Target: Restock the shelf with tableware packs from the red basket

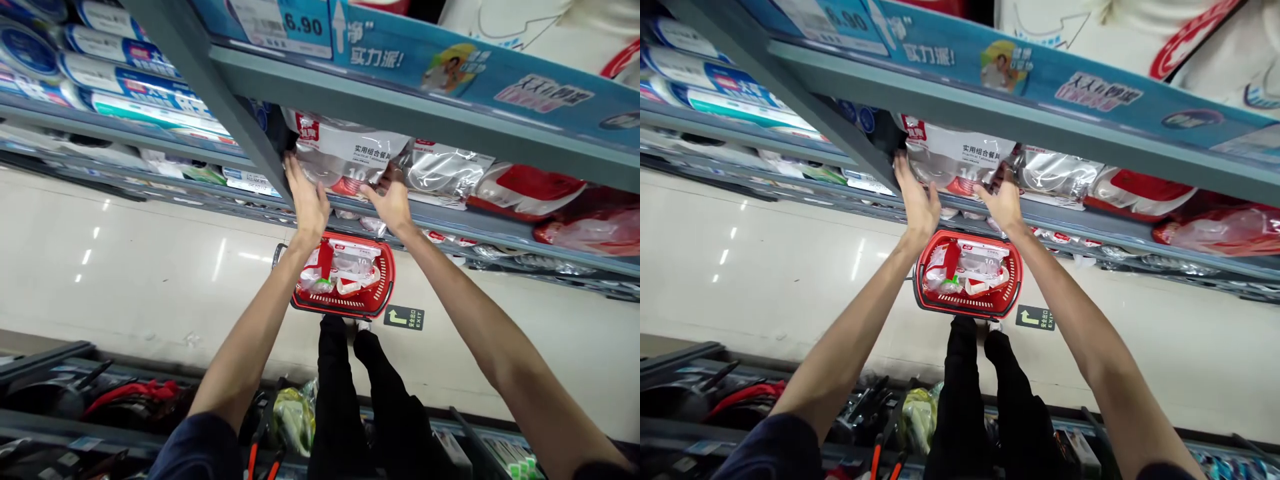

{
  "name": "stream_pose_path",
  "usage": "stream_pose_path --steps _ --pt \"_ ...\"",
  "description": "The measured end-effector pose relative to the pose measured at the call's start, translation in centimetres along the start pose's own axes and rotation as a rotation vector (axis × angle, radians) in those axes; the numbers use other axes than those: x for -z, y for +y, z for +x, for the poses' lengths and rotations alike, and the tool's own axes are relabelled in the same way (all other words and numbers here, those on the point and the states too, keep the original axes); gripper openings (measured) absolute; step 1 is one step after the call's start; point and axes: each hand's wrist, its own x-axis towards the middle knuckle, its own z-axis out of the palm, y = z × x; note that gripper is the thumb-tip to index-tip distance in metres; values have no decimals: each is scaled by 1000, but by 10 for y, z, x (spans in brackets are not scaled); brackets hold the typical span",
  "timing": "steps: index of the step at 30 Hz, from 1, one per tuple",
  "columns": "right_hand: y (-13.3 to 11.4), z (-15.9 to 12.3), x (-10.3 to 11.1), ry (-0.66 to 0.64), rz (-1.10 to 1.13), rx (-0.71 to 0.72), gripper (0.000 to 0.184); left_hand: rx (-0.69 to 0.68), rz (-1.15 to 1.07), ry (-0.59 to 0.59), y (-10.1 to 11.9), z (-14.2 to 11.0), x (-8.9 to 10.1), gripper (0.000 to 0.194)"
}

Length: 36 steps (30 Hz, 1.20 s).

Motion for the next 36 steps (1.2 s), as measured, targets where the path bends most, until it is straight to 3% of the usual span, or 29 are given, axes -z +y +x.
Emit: stream_pose_path --steps 2,4,7,10,13,16,21,27,31,34,36 --pt "-9 -26 7 120 -91 53 71 -6 3 -5 15 -27 16 69" --pt "-16 -55 13 159 -176 99 53 46 47 -18 18 -47 35 47" --pt "-19 -80 10 -37 -278 102 33 112 153 -94 1 -49 56 31" --pt "-16 -68 -13 -185 -394 120 29 80 253 -232 -26 -22 63 30" --pt "-14 -38 -42 -161 -458 177 29 39 350 -393 -37 7 57 36" --pt "-14 -19 -58 -153 -498 187 21 70 440 -501 -31 22 53 36" --pt "-12 -17 -60 -160 -505 180 15 129 468 -571 -14 28 59 41" --pt "5 -13 -63 -169 -391 200 21 90 467 -584 -14 29 61 39" --pt "0 -11 -64 -166 -373 177 27 106 499 -590 -10 36 57 40" --pt "-5 -43 -58 -153 -284 9 32 121 428 -543 -11 22 60 36" --pt "3 -87 -51 -154 -217 -165 47 227 230 -414 -16 -14 68 41"
